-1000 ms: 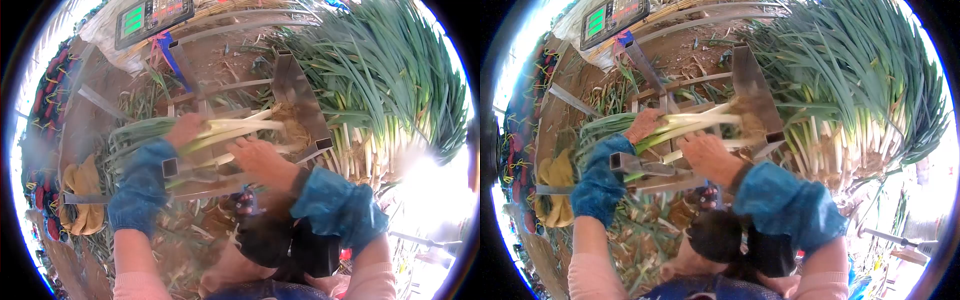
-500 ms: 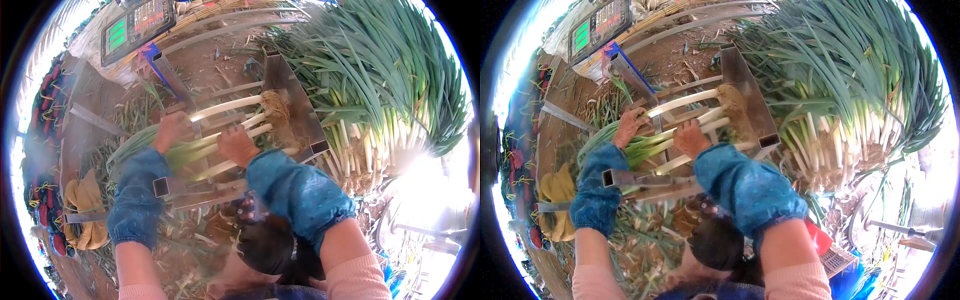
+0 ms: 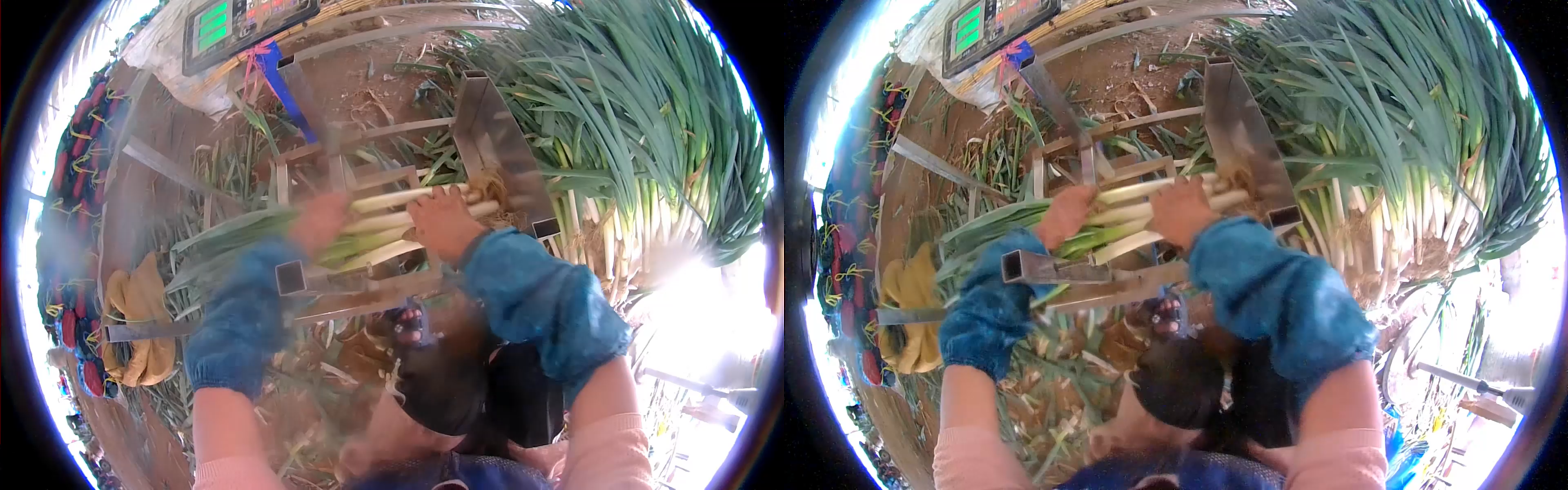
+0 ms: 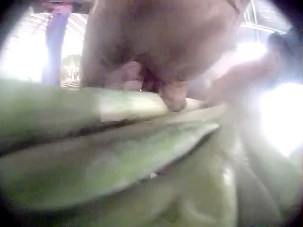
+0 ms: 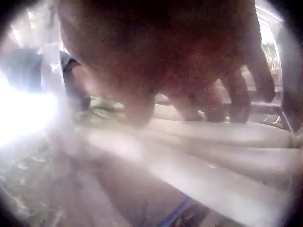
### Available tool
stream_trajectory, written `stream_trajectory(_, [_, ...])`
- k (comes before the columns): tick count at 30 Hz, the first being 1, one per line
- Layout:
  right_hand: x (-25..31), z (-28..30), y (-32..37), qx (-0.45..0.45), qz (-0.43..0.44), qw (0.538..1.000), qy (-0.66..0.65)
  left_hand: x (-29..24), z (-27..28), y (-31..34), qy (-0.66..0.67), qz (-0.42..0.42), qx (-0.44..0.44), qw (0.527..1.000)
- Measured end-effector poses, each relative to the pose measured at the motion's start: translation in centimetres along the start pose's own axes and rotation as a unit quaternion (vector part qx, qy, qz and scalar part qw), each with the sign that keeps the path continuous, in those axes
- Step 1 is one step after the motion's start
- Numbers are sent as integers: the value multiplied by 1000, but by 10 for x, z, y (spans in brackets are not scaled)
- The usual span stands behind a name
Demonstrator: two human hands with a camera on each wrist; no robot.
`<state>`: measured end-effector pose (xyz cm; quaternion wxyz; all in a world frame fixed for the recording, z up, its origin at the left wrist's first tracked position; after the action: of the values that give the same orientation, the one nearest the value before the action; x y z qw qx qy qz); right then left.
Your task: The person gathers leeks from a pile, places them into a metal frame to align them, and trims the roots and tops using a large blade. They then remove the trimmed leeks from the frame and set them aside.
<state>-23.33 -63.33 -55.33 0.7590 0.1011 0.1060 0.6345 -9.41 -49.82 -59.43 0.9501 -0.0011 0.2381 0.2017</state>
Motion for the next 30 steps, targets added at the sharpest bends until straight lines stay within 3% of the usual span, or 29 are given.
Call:
stream_trajectory(3, [11, 16, 17, -79, 34, 992, -87, -31, 1, 26, -93, -40, -99, 990])
stream_trajectory(4, [13, 22, 22, -222, 66, 967, -108, -34, -1, 27, -117, -21, -69, 990])
stream_trajectory(6, [12, 2, 13, -273, 79, 953, -101, -42, 1, 47, -203, -9, -86, 975])
stream_trajectory(8, [2, -53, -12, -336, 82, 906, -243, -46, -8, 42, -227, -17, -80, 970])
stream_trajectory(9, [4, -58, -31, -127, -43, 972, -193, -45, -13, 33, -221, -8, -60, 973])
stream_trajectory(10, [4, -41, -19, -162, -29, 964, -208, -30, -20, 28, -188, 43, 9, 981])
stream_trajectory(12, [6, -34, -11, -278, -77, 951, -114, -22, -19, 26, -233, -28, -37, 971])
stream_trajectory(15, [0, 28, 44, -269, -2, 945, -187, -4, -30, 29, -295, -83, -87, 948])
stream_trajectory(16, [-4, 44, 62, -211, 21, 954, -212, 3, -31, 29, -277, -97, -80, 953])
stream_trajectory(18, [-23, 73, 94, -73, 23, 970, -231, -26, 7, 26, -69, 1, 29, 997])
stream_trajectory(19, [-33, 72, 115, -2, 25, 970, -240, -39, 17, 20, 38, 53, 85, 994])
stream_trajectory(20, [-51, 74, 150, -165, 85, 935, -301, -49, 18, 2, 52, 8, 89, 995])
stream_trajectory(22, [-72, 52, 185, -54, 100, 955, -275, -41, 22, -26, 81, -54, 95, 991])
stream_trajectory(23, [-88, 41, 215, -178, 106, 912, -354, -11, 30, -22, 45, -69, 63, 995])
stream_trajectory(24, [-84, 73, 228, -135, 56, 936, -320, 28, 35, -8, -28, -95, 13, 995])
stream_trajectory(26, [-85, 72, 238, -59, -62, 962, -258, 101, 40, 32, -244, -154, -96, 953])
stream_trajectory(27, [-78, 86, 234, -111, -6, 957, -267, 100, 51, 32, -205, 51, -57, 976])
stream_trajectory(30, [-47, 97, 188, -120, 77, 949, -282, 46, 62, 44, -317, 93, -104, 938])
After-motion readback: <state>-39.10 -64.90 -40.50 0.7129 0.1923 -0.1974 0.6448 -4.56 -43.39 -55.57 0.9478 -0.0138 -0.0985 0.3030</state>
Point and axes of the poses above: each hand's wrist, its own y-axis away from the middle knuckle, its own z-axis out of the back of the hand, x = y × z, the point moved 6 cm from there along -y, towards the middle knuckle, and after that the axes turned 8 degrees about -z, right-handed, at the moved point
